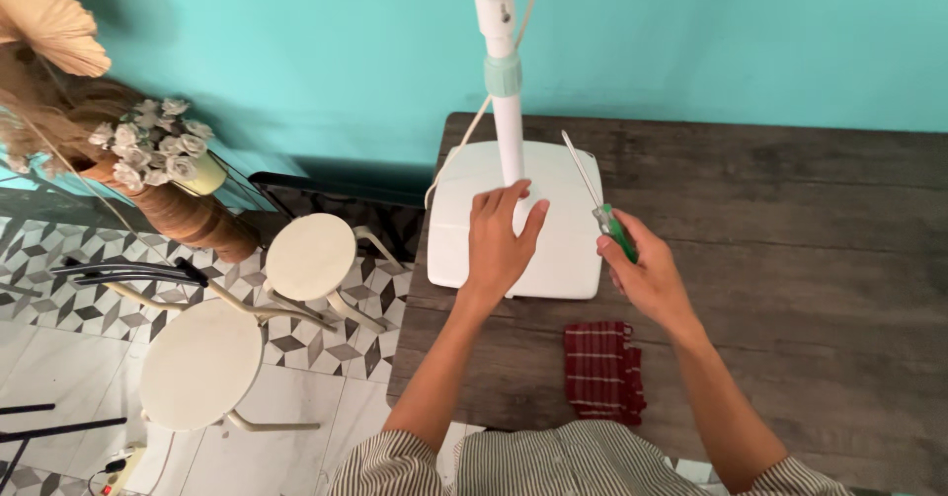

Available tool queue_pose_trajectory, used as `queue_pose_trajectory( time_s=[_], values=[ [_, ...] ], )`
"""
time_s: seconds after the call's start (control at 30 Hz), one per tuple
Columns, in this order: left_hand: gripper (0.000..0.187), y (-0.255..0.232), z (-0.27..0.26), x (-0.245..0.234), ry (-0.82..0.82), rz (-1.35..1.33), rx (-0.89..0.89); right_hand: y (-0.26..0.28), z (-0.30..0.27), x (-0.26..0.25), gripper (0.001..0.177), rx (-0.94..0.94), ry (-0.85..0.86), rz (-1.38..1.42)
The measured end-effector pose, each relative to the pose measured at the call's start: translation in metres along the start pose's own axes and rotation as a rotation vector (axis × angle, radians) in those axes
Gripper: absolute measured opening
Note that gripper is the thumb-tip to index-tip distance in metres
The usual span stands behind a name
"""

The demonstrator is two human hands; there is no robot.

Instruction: The person uses a screwdriver to loosen a screw on the neck of a white standing fan. They rotate the fan head to access the screw, then repeatedly turn the screwdriver to loosen it. The fan remains on the table throughout the process.

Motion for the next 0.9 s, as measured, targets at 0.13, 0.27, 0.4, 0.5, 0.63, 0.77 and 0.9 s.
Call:
queue_pose_trajectory(
  time_s=[0.13,0.27,0.4,0.5,0.63,0.77,0.9],
  values=[
    [0.032,0.005,0.027,0.000,-0.034,0.010,0.022,0.032,0.004,0.007,0.051,-0.041,-0.007,-0.082],
    [0.031,0.012,0.055,-0.001,-0.104,0.001,0.072,0.057,0.011,0.011,0.049,-0.151,-0.056,-0.210],
    [0.036,0.017,0.084,-0.001,-0.192,-0.010,0.109,0.081,0.019,0.009,0.044,-0.397,-0.119,-0.328],
    [0.040,0.021,0.103,-0.003,-0.208,0.001,0.057,0.097,0.020,0.008,0.042,-0.417,-0.155,-0.349],
    [0.055,0.031,0.126,0.000,-0.217,-0.040,-0.037,0.112,0.023,0.011,0.040,-0.506,-0.184,-0.360],
    [0.075,0.037,0.147,0.003,-0.200,-0.185,-0.182,0.121,0.025,0.015,0.039,-0.566,-0.197,-0.356],
    [0.090,0.037,0.164,0.010,-0.165,-0.279,-0.248,0.127,0.031,0.016,0.039,-0.627,-0.234,-0.378]
  ],
)
Point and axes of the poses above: each hand's wrist, its own z-axis towards the middle knuckle, its own x-axis out of the palm, y = z × x, the point moved 2 cm from there along z, towards the middle knuckle, and after that the axes turned 10 degrees about -y, right-handed, at the moved point
